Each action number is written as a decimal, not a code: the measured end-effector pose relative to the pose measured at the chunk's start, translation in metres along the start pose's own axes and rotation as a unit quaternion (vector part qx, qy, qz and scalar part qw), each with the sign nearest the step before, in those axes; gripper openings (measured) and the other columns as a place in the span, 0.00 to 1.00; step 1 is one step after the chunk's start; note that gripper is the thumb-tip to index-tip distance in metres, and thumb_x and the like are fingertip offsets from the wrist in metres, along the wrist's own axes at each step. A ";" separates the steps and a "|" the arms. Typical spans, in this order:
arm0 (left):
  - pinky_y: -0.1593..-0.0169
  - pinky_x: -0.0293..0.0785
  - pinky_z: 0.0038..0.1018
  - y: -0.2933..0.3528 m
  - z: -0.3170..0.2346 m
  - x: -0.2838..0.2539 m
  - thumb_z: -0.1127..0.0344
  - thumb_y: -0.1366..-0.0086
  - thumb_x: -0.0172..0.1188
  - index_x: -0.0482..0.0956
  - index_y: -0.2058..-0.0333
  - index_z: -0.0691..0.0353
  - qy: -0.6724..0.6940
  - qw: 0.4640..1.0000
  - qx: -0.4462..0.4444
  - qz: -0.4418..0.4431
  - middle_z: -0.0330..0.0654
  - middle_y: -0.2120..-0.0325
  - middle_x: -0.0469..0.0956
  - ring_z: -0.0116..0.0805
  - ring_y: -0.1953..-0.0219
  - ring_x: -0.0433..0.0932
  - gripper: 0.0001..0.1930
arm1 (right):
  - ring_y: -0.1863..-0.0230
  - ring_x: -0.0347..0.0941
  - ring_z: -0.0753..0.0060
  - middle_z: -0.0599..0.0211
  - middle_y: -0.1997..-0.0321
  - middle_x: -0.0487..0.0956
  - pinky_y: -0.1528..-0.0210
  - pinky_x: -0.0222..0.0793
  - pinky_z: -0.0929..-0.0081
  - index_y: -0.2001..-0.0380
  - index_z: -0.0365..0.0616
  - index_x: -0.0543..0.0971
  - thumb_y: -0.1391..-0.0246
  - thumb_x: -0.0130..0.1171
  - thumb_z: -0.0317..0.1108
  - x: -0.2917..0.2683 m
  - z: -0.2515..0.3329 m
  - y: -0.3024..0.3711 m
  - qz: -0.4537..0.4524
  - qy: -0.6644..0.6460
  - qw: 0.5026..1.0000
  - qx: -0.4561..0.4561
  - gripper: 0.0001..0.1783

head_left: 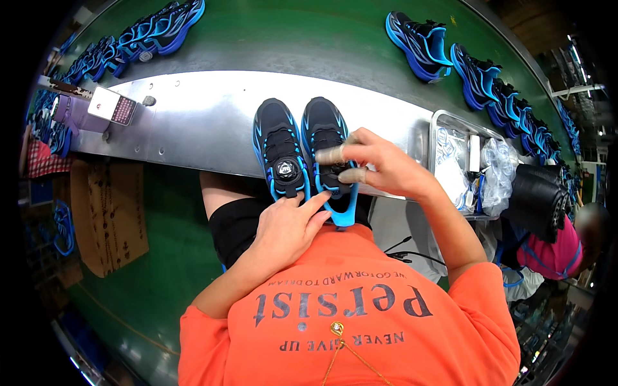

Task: The person performs shoe assembly by hand at a workstation, handling blue and black sneakers one at a time from a conveyor belt. They pick up a shoe, insert a component into the interior, and place it back onto the belt or a side tray.

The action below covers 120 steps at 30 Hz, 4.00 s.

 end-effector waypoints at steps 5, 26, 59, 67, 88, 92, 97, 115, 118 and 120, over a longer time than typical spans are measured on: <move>0.60 0.76 0.41 -0.001 -0.001 0.001 0.56 0.31 0.56 0.76 0.44 0.51 -0.028 1.000 0.006 -0.010 0.46 0.60 0.79 0.49 0.62 0.79 0.19 | 0.65 0.75 0.59 0.60 0.67 0.74 0.63 0.71 0.65 0.56 0.53 0.85 0.54 0.71 0.37 0.015 -0.006 0.005 -0.082 0.071 0.994 0.015 0.18; 0.61 0.75 0.40 -0.061 -0.040 -0.048 0.57 0.34 0.60 0.79 0.62 0.65 -0.082 0.986 0.109 -0.098 0.51 0.69 0.79 0.50 0.65 0.80 0.15 | 0.33 0.61 0.48 0.49 0.33 0.64 0.32 0.58 0.57 0.34 0.48 0.69 0.59 0.76 0.44 0.010 -0.022 0.015 -0.035 -0.098 0.993 -0.063 0.47; 0.61 0.74 0.29 -0.002 -0.028 -0.010 0.67 0.37 0.63 0.78 0.51 0.64 0.156 0.982 0.098 -0.038 0.45 0.58 0.76 0.38 0.61 0.78 0.16 | 0.59 0.68 0.62 0.65 0.68 0.71 0.54 0.67 0.68 0.52 0.57 0.86 0.55 0.71 0.35 0.021 -0.009 0.013 -0.115 0.072 0.990 -0.024 0.23; 0.67 0.77 0.46 -0.024 -0.012 0.031 0.49 0.27 0.45 0.78 0.55 0.60 -0.055 0.991 0.107 0.054 0.55 0.69 0.81 0.53 0.70 0.81 0.21 | 0.60 0.73 0.79 0.69 0.55 0.80 0.53 0.70 0.79 0.47 0.50 0.83 0.43 0.66 0.35 0.005 -0.031 0.005 -0.084 -0.142 0.984 0.065 0.19; 0.47 0.71 0.43 -0.147 0.027 0.005 0.58 0.29 0.51 0.80 0.56 0.64 0.035 0.993 0.106 -0.035 0.55 0.58 0.79 0.56 0.53 0.76 0.16 | 0.52 0.76 0.47 0.52 0.61 0.81 0.51 0.72 0.55 0.54 0.59 0.83 0.49 0.67 0.48 -0.199 -0.238 -0.073 -0.312 0.238 0.901 0.186 0.19; 0.50 0.73 0.40 -0.099 0.049 0.024 0.62 0.31 0.53 0.80 0.57 0.65 0.074 0.991 0.107 -0.042 0.53 0.61 0.80 0.54 0.56 0.77 0.13 | 0.50 0.74 0.48 0.52 0.57 0.79 0.51 0.71 0.56 0.60 0.56 0.85 0.51 0.67 0.44 -0.242 -0.234 -0.016 -0.332 0.320 0.866 0.192 0.14; 0.51 0.74 0.36 -0.051 0.086 0.014 0.62 0.31 0.54 0.82 0.58 0.65 0.092 0.995 -0.021 -0.045 0.50 0.61 0.81 0.50 0.57 0.79 0.13 | 0.45 0.74 0.46 0.49 0.45 0.78 0.43 0.68 0.51 0.56 0.55 0.84 0.53 0.68 0.53 -0.288 -0.293 0.044 -0.260 0.443 0.818 0.259 0.22; 0.49 0.75 0.32 -0.057 0.038 -0.040 0.59 0.31 0.60 0.66 0.35 0.60 0.301 0.912 -0.022 -0.277 0.53 0.39 0.67 0.46 0.42 0.72 0.28 | 0.71 0.79 0.49 0.56 0.74 0.82 0.66 0.74 0.54 0.69 0.46 0.84 0.45 0.62 0.58 -0.111 -0.011 -0.015 -0.080 0.372 0.922 0.063 0.24; 0.43 0.71 0.40 -0.046 0.022 -0.052 0.50 0.38 0.66 0.61 0.33 0.57 0.148 0.918 0.032 -0.366 0.58 0.38 0.60 0.55 0.39 0.64 0.39 | 0.73 0.76 0.48 0.58 0.79 0.77 0.68 0.70 0.55 0.67 0.49 0.82 0.49 0.66 0.53 -0.009 0.027 0.017 -0.035 0.310 0.945 -0.098 0.18; 0.41 0.68 0.42 -0.036 0.016 -0.053 0.57 0.45 0.69 0.70 0.39 0.55 0.010 0.935 -0.007 -0.354 0.51 0.41 0.67 0.54 0.43 0.66 0.34 | 0.71 0.75 0.47 0.54 0.75 0.77 0.65 0.69 0.57 0.62 0.47 0.82 0.48 0.66 0.51 0.036 0.024 0.033 0.040 0.194 0.977 -0.081 0.19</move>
Point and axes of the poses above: each hand's wrist, its own y-axis away from the middle knuckle, its own x-axis out of the palm, z = x × y, the point moved 8 cm from there along -y, towards the middle knuckle
